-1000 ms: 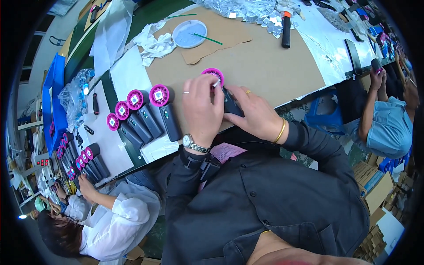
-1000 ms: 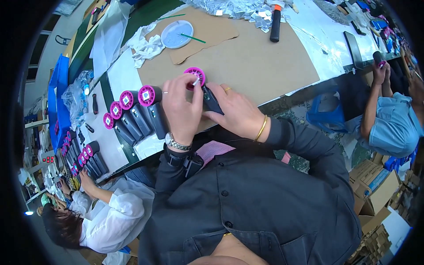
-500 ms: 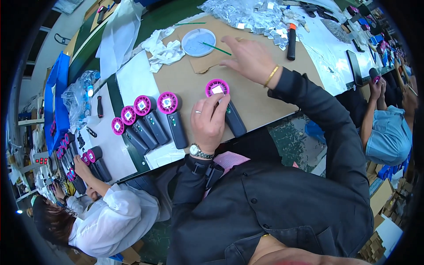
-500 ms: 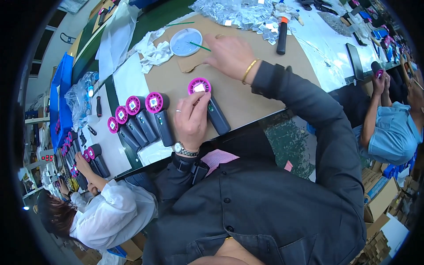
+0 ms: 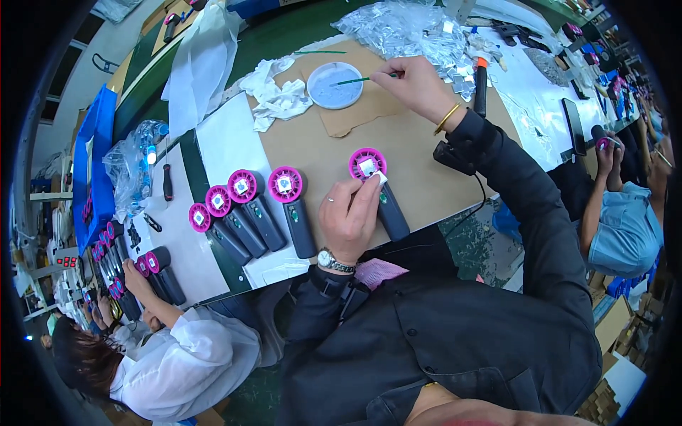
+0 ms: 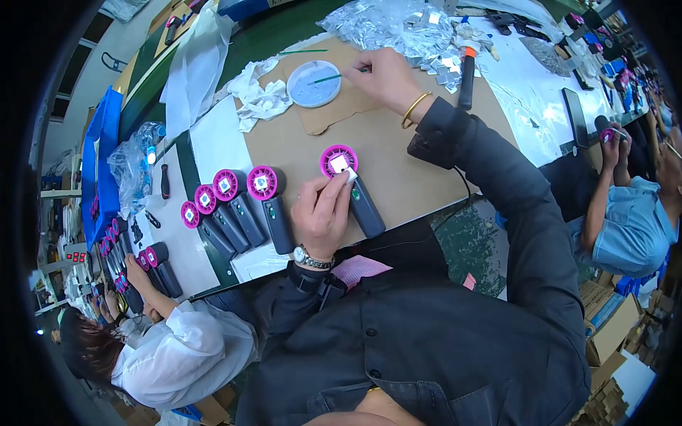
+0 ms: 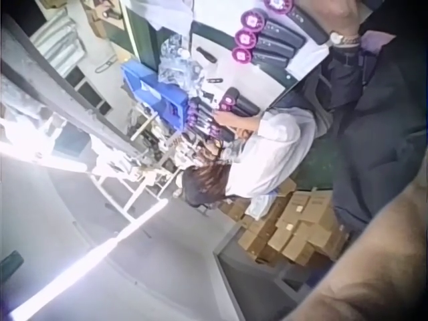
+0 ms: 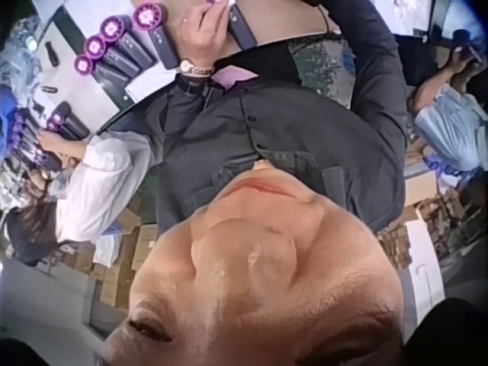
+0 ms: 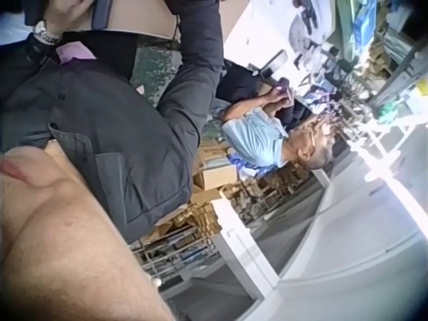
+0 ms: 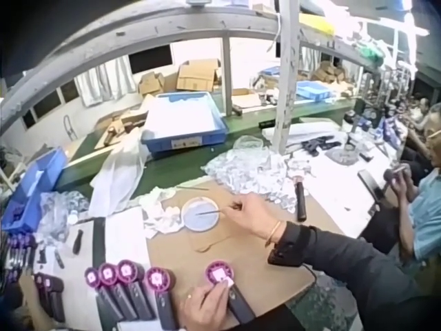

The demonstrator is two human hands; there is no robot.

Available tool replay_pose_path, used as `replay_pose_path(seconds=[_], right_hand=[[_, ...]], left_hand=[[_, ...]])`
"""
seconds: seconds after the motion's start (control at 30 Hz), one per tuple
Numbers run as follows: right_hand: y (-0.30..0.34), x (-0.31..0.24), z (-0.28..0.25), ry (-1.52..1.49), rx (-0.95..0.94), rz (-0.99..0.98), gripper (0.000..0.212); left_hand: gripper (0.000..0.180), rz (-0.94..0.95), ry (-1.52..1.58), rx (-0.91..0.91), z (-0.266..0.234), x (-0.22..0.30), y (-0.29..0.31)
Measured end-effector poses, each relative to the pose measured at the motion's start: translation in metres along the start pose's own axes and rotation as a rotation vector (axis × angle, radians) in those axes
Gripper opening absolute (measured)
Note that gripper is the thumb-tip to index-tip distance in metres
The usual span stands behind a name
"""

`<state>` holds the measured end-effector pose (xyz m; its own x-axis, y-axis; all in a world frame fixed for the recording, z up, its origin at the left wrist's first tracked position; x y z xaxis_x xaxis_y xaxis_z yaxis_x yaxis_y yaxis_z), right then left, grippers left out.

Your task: The person picks up a small square component and places it onto the center of a handheld fan, then applies a substance using a thin applicator. They wipe the fan with a cloth and fit a cylindrical cover over the fan head before setting it aside.

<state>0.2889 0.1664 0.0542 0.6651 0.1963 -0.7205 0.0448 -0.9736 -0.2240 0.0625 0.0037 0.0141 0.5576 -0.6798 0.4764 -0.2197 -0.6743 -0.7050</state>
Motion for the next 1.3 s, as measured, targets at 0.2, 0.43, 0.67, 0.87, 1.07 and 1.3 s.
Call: replay_pose_path(seconds=[0.2,0.43,0.67,0.87,1.07,1.3], right_hand=[[-0.014,0.011,0.023,-0.089,-0.027,0.087,0.033],[-0.023,0.012,0.033,-0.207,-0.122,0.215,0.033],[-0.024,0.008,0.035,-0.347,-0.126,0.425,0.028],[-0.019,0.001,0.02,-0.594,-0.163,0.562,0.023],[-0.013,0.0,-0.003,-0.853,-0.138,0.502,0.019],[0.006,0.014,-0.011,-0.623,-0.077,0.541,0.018]], left_hand=[[0.035,0.003,-0.029,-0.054,-0.001,-0.002,0.001],[0.036,0.018,-0.021,-0.044,0.0,-0.005,0.002],[0.037,0.037,-0.032,-0.042,0.001,-0.004,0.001],[0.037,0.052,-0.07,-0.042,0.002,-0.006,0.004],[0.038,0.038,-0.088,-0.049,0.001,-0.006,0.004],[0.036,0.032,-0.07,-0.025,0.006,-0.006,0.002]])
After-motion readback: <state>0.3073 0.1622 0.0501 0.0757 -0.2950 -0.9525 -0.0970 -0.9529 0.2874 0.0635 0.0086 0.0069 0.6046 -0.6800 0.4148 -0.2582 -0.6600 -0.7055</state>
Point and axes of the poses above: each hand's wrist, its own y-axis away from the middle knuckle, its own z-axis out of the palm, x = y × z, the point moved 1 cm from there along -y, towards the middle knuckle, and after that the axes turned 1 degree about -x, right-handed, at the moved point
